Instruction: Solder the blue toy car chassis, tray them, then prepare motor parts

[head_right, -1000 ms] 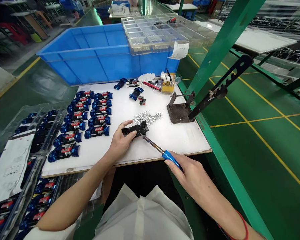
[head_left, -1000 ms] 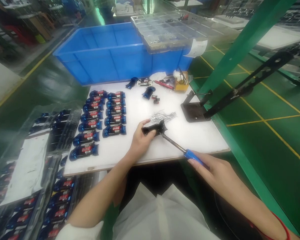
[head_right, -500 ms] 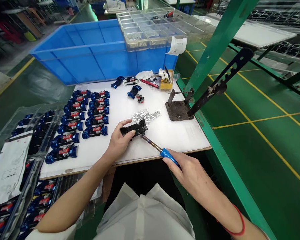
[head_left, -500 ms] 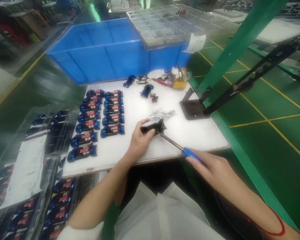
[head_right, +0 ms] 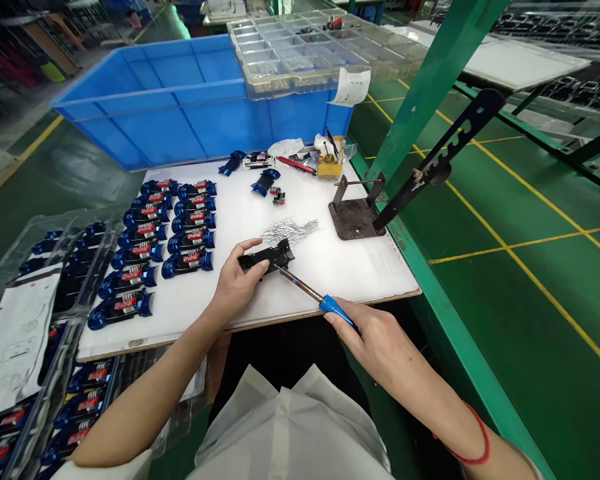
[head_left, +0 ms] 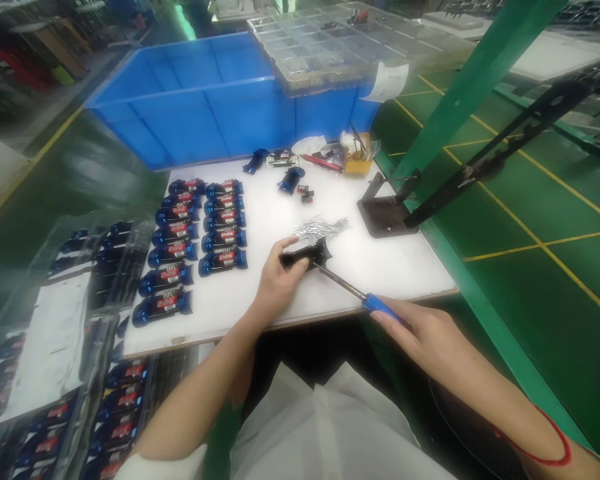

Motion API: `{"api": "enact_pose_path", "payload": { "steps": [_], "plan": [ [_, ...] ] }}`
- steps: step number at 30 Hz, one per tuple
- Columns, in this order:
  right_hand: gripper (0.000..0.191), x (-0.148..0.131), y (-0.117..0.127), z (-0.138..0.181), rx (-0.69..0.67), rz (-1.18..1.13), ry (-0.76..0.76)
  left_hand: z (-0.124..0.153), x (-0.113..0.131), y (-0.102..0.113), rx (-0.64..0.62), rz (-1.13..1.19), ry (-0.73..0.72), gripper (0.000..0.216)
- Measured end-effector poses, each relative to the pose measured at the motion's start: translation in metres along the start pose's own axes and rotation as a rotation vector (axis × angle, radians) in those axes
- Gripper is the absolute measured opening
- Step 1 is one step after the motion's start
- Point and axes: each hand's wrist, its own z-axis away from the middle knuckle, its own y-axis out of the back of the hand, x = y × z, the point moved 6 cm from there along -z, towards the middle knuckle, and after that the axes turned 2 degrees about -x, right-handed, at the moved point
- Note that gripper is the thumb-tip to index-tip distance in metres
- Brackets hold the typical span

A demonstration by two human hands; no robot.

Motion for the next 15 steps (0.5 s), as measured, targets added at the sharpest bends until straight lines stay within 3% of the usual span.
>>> {"api": "enact_pose_path", "payload": {
  "steps": [15],
  "plan": [
    [0.042,0.0018,0.0069,0.0051,-0.01,0.072,-0.002,-0.0015,0.0005,0.0,0.002,0.03,0.005,0.043]
  ]
}}
